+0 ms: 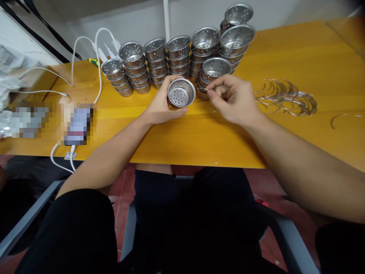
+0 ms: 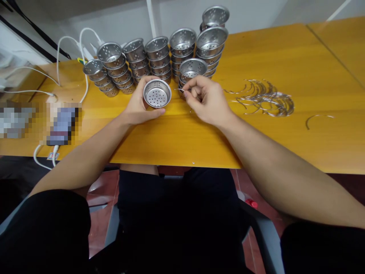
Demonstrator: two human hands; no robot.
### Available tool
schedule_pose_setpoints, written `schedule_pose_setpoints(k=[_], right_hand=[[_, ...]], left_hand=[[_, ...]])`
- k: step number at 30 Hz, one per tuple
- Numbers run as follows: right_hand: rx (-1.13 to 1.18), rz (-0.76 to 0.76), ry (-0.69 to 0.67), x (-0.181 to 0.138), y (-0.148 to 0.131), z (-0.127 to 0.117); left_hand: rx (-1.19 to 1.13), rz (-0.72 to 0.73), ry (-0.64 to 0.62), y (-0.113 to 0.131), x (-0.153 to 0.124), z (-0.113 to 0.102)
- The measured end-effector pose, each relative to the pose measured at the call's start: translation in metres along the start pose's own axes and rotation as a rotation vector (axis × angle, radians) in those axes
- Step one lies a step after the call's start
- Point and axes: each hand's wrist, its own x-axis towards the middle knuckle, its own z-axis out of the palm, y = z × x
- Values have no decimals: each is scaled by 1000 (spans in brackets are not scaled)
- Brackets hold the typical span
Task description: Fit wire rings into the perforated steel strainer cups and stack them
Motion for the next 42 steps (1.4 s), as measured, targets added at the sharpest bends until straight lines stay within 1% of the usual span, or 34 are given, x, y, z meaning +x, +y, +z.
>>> schedule_pose_setpoints(k=[2,5,8,10,12,16,20,24,29,34,38,42], right_hand=[[-29,47,0,-1,-8,-2],[-80,107,-18,-4,-22,-4],[-96,111,-33,-5,-28,-3],[-94,107,-30,-5,-28,-1],[-84,102,-22,-5,-26,2],[-55,74,-28,-5,-26,8],[-59,85,-60,-7,-29,10],[-42,64,-25,-7,-26,11],[-36,42,-4,-7,-23,13],[-41,33,17,-8,-21,13],[-60,30,-16,-7,-18,11],[-61,11,-102,-4,-15,4]], left_hand=[[-23,-18,-17,11,0,1],[-4,-100,-23,30,2,-2],[65,-142,-11,37,4,-4],[89,-151,4,35,5,-4],[65,-160,14,32,5,-1],[-30,-185,-17,28,2,7],[-23,-168,-39,25,2,9],[27,-186,-41,29,3,9],[-64,-187,-58,37,2,10],[-16,-211,-87,33,2,11],[34,-186,-111,25,4,8],[-31,-203,-127,27,4,1]])
